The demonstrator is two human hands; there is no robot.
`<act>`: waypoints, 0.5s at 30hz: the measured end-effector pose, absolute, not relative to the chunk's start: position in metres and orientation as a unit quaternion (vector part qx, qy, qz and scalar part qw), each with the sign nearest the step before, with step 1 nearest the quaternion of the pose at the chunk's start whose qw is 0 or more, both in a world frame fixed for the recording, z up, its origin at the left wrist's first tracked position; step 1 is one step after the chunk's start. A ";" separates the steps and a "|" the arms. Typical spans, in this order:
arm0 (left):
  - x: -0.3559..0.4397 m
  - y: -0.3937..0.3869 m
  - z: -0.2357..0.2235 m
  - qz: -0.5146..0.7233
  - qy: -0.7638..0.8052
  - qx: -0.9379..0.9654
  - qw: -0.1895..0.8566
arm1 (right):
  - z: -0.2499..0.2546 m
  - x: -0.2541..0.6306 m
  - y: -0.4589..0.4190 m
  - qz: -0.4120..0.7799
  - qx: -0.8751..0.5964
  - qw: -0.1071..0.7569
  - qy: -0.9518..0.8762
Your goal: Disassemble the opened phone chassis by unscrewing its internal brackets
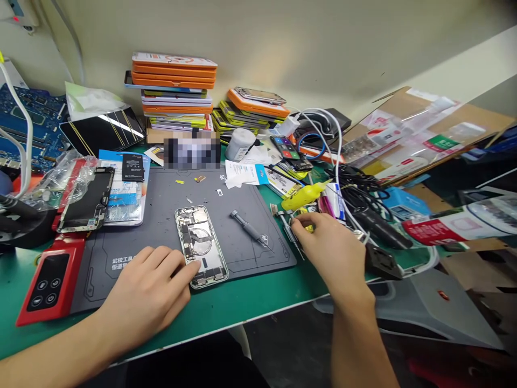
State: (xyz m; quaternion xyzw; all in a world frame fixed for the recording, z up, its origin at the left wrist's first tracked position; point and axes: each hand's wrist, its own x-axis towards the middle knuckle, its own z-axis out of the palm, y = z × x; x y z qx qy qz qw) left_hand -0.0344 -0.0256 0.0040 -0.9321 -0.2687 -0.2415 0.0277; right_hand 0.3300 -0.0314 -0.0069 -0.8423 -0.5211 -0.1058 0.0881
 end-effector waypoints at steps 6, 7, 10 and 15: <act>-0.033 -0.026 0.004 -0.254 -0.266 -0.929 0.019 | 0.009 0.295 -0.034 -0.125 -0.755 0.401 -0.504; -0.033 -0.027 0.005 -0.256 -0.268 -0.929 0.019 | 0.014 0.284 -0.033 -0.108 -0.700 0.489 -0.509; -0.034 -0.027 0.006 -0.258 -0.273 -0.926 0.020 | 0.028 0.250 -0.025 0.077 -0.548 0.613 -0.564; -0.033 -0.027 0.008 -0.250 -0.282 -0.926 0.018 | 0.039 0.210 -0.005 0.290 -0.486 0.516 -0.644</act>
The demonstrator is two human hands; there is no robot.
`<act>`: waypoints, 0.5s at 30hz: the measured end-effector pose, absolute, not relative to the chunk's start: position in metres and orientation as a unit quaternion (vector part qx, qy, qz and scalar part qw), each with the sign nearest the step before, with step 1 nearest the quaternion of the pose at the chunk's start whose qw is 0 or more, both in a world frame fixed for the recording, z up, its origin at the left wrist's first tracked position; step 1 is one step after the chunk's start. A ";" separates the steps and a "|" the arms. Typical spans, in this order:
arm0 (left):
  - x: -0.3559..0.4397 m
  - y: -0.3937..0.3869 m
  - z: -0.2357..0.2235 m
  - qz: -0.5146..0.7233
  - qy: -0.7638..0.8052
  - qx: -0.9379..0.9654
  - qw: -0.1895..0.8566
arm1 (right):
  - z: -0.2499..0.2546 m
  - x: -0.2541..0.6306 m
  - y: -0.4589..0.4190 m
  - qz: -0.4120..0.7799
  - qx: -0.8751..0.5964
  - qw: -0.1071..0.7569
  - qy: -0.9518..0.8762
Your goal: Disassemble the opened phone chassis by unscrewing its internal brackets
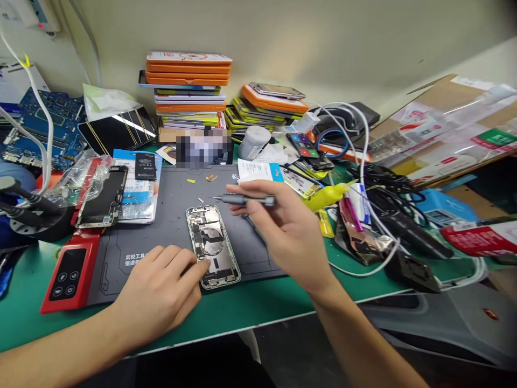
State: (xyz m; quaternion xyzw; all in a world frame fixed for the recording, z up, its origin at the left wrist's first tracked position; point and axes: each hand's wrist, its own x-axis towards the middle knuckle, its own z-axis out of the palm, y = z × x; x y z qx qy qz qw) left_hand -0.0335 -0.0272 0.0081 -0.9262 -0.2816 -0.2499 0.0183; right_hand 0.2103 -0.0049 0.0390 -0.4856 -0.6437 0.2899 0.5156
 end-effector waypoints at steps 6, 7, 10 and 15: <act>-0.033 -0.029 0.008 -0.253 -0.297 -0.920 0.021 | 0.035 0.191 0.026 0.339 -0.447 0.395 -0.728; -0.033 -0.029 0.007 -0.256 -0.298 -0.920 0.019 | 0.034 0.189 0.029 0.338 -0.447 0.383 -0.734; -0.032 -0.029 0.006 -0.256 -0.301 -0.918 0.015 | 0.031 0.183 0.036 0.354 -0.447 0.363 -0.737; -0.031 -0.029 0.008 -0.258 -0.305 -0.917 0.016 | 0.022 0.177 0.042 0.367 -0.431 0.387 -0.728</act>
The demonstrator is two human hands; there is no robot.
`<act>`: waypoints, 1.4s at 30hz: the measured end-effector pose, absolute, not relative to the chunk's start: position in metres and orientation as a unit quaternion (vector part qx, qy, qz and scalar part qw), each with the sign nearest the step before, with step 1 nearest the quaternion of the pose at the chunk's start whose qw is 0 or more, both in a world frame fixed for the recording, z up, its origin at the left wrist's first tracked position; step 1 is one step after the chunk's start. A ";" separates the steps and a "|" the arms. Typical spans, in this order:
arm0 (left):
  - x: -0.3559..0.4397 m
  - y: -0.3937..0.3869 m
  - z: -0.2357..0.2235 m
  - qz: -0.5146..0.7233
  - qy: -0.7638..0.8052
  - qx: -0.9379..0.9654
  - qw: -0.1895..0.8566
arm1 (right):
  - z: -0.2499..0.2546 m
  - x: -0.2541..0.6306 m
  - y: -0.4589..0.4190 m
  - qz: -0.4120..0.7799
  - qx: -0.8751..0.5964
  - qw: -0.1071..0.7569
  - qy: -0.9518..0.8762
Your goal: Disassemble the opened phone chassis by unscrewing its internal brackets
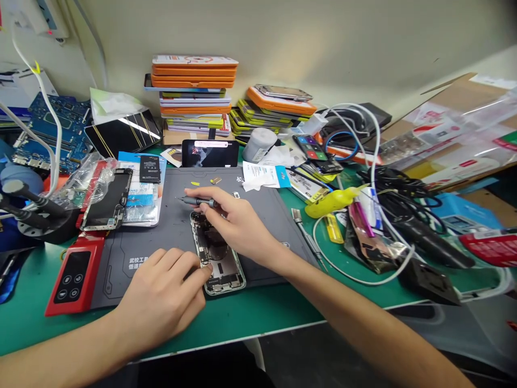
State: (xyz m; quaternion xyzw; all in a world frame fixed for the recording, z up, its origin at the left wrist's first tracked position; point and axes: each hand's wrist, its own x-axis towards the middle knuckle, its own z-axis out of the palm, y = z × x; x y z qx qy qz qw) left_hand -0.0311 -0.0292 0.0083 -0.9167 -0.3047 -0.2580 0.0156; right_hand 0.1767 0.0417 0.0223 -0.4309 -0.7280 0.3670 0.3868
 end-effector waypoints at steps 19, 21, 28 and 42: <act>-0.027 -0.029 0.013 -0.249 -0.313 -0.917 0.019 | 0.016 0.182 0.039 0.430 -0.425 0.420 -0.677; -0.027 -0.028 0.013 -0.242 -0.314 -0.918 0.023 | 0.017 0.184 0.040 0.427 -0.427 0.428 -0.673; -0.029 -0.028 0.012 -0.235 -0.309 -0.921 0.030 | 0.016 0.183 0.047 0.437 -0.423 0.420 -0.674; -0.036 -0.013 0.022 -0.272 -0.435 -0.815 -0.271 | 0.040 0.191 0.020 0.528 -0.384 0.596 -0.468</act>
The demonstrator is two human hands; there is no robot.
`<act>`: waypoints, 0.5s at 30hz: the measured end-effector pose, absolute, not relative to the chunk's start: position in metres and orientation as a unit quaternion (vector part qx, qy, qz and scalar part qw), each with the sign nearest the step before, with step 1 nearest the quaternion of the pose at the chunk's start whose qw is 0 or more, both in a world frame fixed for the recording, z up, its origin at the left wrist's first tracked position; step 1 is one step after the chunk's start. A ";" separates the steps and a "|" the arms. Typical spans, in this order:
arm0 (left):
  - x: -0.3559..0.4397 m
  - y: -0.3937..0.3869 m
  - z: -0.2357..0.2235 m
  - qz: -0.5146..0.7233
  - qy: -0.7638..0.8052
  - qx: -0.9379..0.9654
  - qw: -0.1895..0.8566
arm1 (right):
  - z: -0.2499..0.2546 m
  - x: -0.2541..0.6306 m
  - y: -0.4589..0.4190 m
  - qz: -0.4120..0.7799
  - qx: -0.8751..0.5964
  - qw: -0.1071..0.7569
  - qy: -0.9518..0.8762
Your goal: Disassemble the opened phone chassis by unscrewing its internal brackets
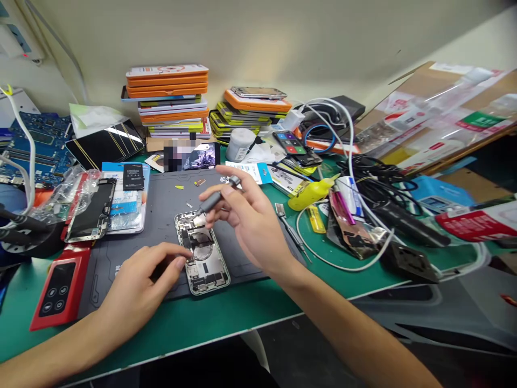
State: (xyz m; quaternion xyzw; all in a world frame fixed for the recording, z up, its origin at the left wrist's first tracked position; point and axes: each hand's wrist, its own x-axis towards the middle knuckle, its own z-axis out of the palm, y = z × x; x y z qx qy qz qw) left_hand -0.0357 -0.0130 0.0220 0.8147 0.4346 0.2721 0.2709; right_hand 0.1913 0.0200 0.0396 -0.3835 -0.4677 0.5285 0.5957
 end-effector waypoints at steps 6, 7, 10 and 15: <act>-0.037 -0.004 0.023 0.314 0.431 0.716 0.450 | 0.024 0.187 -0.028 0.482 -0.440 0.637 -0.410; -0.037 -0.004 0.023 0.313 0.426 0.709 0.467 | 0.019 0.186 -0.033 0.476 -0.445 0.639 -0.409; -0.036 -0.004 0.025 0.300 0.419 0.693 0.505 | 0.008 0.183 -0.042 0.479 -0.452 0.635 -0.404; -0.035 -0.004 0.026 0.287 0.429 0.669 0.535 | 0.003 0.180 -0.044 0.501 -0.434 0.627 -0.409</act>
